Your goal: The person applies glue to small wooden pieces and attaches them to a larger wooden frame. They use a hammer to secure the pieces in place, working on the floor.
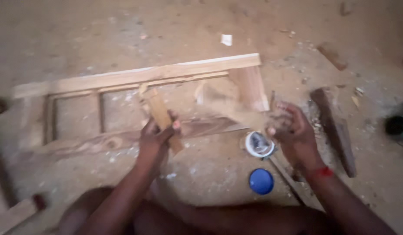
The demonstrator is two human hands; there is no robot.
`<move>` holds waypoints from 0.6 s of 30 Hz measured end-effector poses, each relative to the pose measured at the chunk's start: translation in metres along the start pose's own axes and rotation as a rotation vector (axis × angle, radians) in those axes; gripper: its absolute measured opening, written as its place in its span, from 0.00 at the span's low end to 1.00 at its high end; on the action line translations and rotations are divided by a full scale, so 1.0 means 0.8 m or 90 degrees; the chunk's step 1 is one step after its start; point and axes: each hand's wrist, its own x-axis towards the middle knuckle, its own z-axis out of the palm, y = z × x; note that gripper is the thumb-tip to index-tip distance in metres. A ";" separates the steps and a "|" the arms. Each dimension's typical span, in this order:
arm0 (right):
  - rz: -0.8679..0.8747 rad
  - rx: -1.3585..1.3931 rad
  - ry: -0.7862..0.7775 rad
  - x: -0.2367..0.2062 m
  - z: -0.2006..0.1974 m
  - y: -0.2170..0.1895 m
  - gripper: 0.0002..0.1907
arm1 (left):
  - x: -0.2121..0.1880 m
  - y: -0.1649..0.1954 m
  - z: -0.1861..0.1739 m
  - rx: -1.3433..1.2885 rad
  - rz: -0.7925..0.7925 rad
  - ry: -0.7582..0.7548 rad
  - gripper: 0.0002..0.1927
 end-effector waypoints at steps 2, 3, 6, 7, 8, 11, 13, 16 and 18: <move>0.027 -0.025 -0.016 -0.042 0.029 -0.002 0.34 | -0.006 0.004 -0.013 -0.181 0.020 -0.052 0.20; 0.031 -0.036 -0.029 -0.055 0.045 0.001 0.35 | -0.010 0.006 -0.021 -0.273 0.031 -0.085 0.20; 0.043 -0.011 -0.081 -0.092 0.081 0.010 0.34 | -0.023 0.012 -0.040 -0.188 0.004 -0.039 0.17; 0.046 0.006 -0.099 -0.103 0.090 0.012 0.34 | -0.027 0.014 -0.045 -0.188 0.001 -0.032 0.16; 0.052 -0.027 -0.110 -0.112 0.097 0.013 0.33 | -0.031 0.016 -0.050 -0.188 -0.002 -0.026 0.15; 0.064 -0.122 -0.140 -0.134 0.119 0.007 0.30 | -0.040 0.024 -0.062 -0.159 0.029 -0.059 0.14; 0.075 -0.181 -0.167 -0.143 0.132 0.000 0.28 | -0.045 0.029 -0.065 -0.111 0.048 -0.077 0.14; 0.064 -0.348 -0.141 -0.154 0.154 -0.005 0.28 | -0.053 0.034 -0.065 -0.055 0.042 -0.102 0.14; 0.045 -0.425 -0.108 -0.160 0.168 0.001 0.27 | -0.058 0.038 -0.064 -0.079 0.025 -0.134 0.14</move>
